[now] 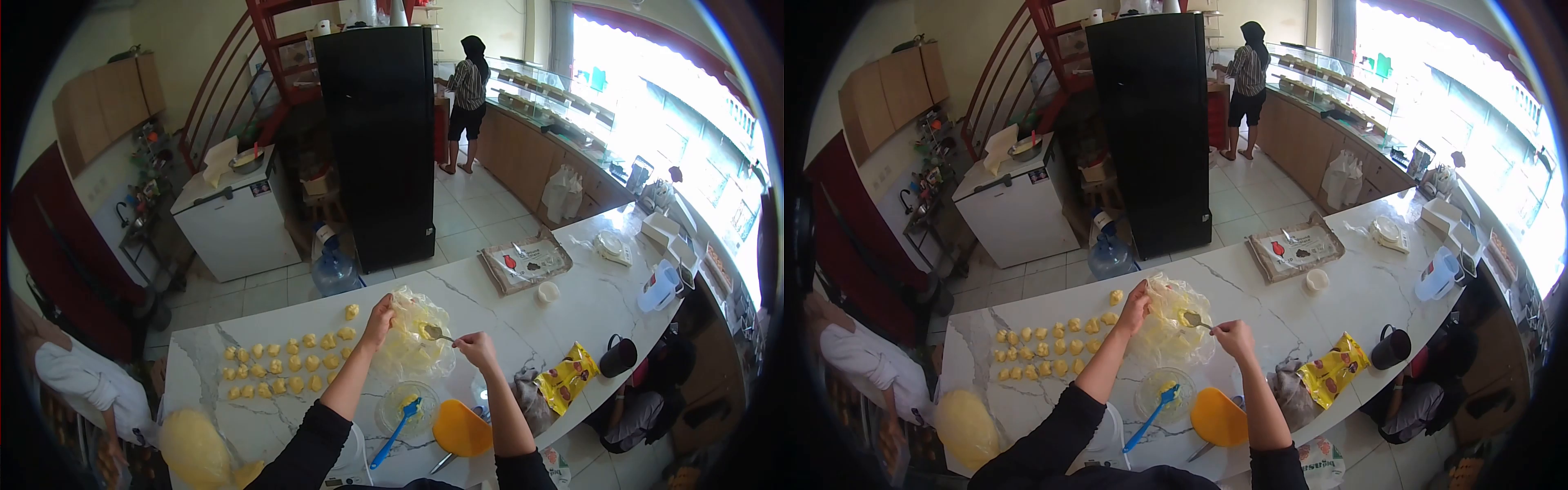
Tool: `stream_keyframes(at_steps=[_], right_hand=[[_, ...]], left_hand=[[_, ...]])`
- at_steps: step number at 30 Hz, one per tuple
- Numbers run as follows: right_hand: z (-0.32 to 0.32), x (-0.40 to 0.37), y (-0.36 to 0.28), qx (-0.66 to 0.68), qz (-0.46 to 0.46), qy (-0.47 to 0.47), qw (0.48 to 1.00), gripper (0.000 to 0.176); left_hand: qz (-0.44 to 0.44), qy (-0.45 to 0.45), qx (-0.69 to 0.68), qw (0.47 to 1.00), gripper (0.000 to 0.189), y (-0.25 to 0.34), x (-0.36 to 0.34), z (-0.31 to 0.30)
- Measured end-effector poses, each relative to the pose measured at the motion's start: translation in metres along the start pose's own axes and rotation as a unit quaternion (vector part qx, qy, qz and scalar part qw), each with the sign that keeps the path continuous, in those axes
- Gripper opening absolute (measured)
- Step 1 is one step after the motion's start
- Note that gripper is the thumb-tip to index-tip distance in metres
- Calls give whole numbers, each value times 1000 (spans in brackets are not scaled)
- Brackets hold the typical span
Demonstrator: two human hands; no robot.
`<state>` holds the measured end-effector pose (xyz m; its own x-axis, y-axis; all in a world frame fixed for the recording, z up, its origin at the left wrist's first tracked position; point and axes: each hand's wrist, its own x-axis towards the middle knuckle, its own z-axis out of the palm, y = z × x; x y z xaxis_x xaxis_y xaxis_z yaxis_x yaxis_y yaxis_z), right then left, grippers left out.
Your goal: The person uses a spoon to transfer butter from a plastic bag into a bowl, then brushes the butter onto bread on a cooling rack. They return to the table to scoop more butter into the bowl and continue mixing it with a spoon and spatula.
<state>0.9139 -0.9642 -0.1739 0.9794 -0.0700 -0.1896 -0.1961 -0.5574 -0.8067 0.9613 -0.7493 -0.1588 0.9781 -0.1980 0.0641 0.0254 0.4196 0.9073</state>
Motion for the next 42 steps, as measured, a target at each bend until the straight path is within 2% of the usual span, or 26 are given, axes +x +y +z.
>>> stream_keyframes(at_steps=[2, 4, 5, 7, 8, 9, 10, 14, 16, 18, 19, 21, 22, 24, 25, 27, 28, 30, 32, 33, 35, 36, 38, 39, 41, 42], right_hand=[[11, 4, 5, 9, -3, 4, 1000, 15], [21, 8, 11, 82, 9, 21, 996, 17], [23, 8, 13, 83, 8, 22, 996, 17], [26, 7, 16, 262, 16, 1, 965, 16], [25, 4, 15, 263, 14, 2, 965, 16], [22, 0, 13, 337, 37, -11, 941, 16], [20, -3, 13, 408, 61, -25, 910, 16], [11, -4, 19, 482, 43, -13, 875, 16], [5, -8, 14, 368, 28, 18, 929, 16], [-1, -13, 11, 348, 8, 12, 937, 16], [-5, -18, 11, 326, -13, 6, 945, 16], [-13, -31, 14, 301, -32, -1, 953, 16], [-16, -40, 16, 279, -56, -6, 959, 17], [-25, -65, 17, 254, -63, -21, 965, 16], [-27, -76, 21, 233, -77, -32, 969, 15], [-21, -96, 39, 223, -88, -46, 970, 15], [-22, -111, 38, 186, -95, -29, 978, 16], [-24, -139, 31, 97, -81, -19, 992, 17], [-14, -154, 34, 56, -91, -5, 994, 16], [-8, -160, 31, 18, -105, 13, 994, 16], [0, -172, 20, -3, -81, 17, 997, 15], [7, -173, 22, -39, -94, 28, 994, 16], [16, -179, 11, -81, -96, 43, 991, 16], [21, -180, 6, -79, -99, 47, 991, 16], [31, -180, 2, -136, -132, 83, 978, 16], [38, -178, 2, -142, -135, 102, 975, 15]], left_hand=[[-16, -12, 17, 1000, 27, -11, 4, -12], [-31, -24, 33, 999, 25, -18, 4, -18], [-36, -36, 77, 996, 23, -18, 1, -18], [-40, -48, 123, 990, 21, -12, -5, -10], [-28, 17, 49, 998, 20, -6, -11, 2], [-15, 82, -26, 996, 18, -2, -14, 8], [-14, 81, -26, 996, 18, -2, -15, 5], [-15, 88, -41, 995, 19, -17, -21, -11], [-24, 92, -43, 995, 20, -31, -20, -26], [-17, 94, 166, 981, 23, -49, -11, -47], [-20, 96, 164, 981, 23, -59, -6, -55], [95, 223, 300, 923, 28, -58, -8, -52], [88, 226, 298, 923, 28, -58, -15, -53], [57, 213, 442, 870, 34, -7, -58, -16], [44, 218, 440, 870, 34, -6, -76, -16], [8, 145, 561, 815, 33, -2, -112, -20], [-3, 149, 557, 817, 33, 4, -133, -19], [-162, 67, 602, 779, 28, 23, -170, -8], [-279, -7, 597, 752, 31, 22, -198, -3], [-279, -6, 595, 754, 31, 24, -208, 5], [-404, -54, 466, 785, 33, 26, -225, 21], [-401, -53, 466, 786, 33, 19, -231, 20], [-309, -59, 423, 850, 28, 7, -239, 16], [-304, -60, 426, 850, 28, 9, -241, 17], [-151, -1, 568, 809, 23, 17, -247, 24], [-149, -3, 568, 810, 23, 20, -249, 26]])
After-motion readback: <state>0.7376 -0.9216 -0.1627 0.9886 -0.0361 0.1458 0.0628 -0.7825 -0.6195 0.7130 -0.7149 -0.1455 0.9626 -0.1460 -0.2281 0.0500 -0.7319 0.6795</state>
